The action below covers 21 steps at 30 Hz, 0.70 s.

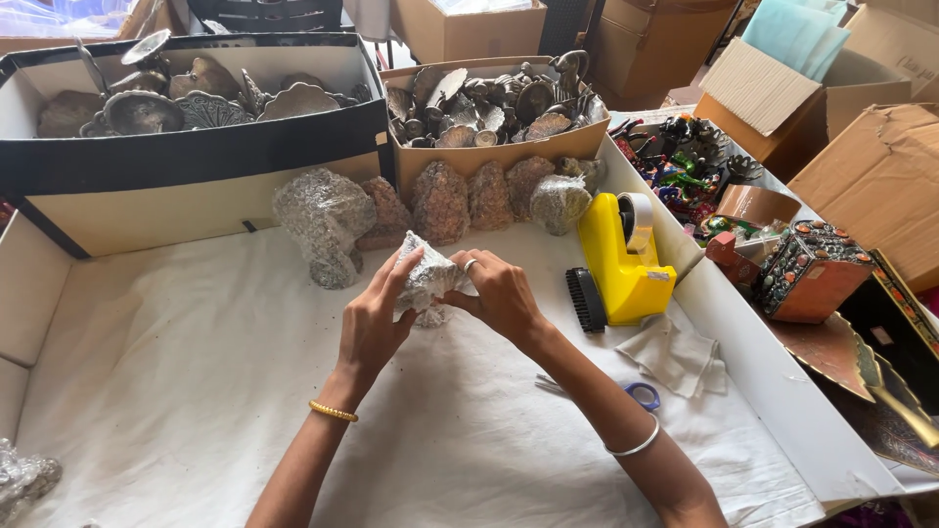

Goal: The person wraps a decorative item in bubble wrap and secures it with tape. They then pick up a silver decorative plate and clean it with a brush, wiping the surface and edges.

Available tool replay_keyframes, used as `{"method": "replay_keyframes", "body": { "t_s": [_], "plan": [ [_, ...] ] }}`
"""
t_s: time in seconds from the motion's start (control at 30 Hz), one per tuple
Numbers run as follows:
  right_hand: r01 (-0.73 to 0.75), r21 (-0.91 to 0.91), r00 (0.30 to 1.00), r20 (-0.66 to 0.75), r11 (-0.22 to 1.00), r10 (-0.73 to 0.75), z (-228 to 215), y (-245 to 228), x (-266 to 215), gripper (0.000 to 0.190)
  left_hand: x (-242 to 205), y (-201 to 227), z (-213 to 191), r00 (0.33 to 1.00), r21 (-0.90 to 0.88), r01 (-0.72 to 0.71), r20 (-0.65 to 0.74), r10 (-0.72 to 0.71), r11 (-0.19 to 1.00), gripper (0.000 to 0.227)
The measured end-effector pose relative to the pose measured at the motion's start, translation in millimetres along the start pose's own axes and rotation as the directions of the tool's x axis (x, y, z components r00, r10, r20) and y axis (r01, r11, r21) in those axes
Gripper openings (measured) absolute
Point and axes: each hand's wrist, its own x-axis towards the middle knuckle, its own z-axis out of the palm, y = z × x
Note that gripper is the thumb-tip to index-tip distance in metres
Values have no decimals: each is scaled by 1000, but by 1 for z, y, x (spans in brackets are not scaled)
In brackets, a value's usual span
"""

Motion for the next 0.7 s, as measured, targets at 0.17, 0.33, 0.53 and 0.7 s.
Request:
{"method": "replay_keyframes", "body": {
  "t_s": [0.17,0.33,0.53,0.7],
  "plan": [
    [63,47,997,40,997,-65,-45,-15,19,85,-9,0,10,997,34,27,-75,-24,999,88],
    [-81,-249,997,-12,965,81,-113,43,11,80,-25,-2,27,986,101,53,-164,-36,993,86],
    [-756,-183,654,-176,628,736,-196,114,-32,44,-39,-16,39,969,53,96,-232,-81,994,83],
    [-904,-220,374,5,366,928,-198,180,-63,51,-35,-10,39,950,-20,63,-305,-66,998,89]
  ]
}}
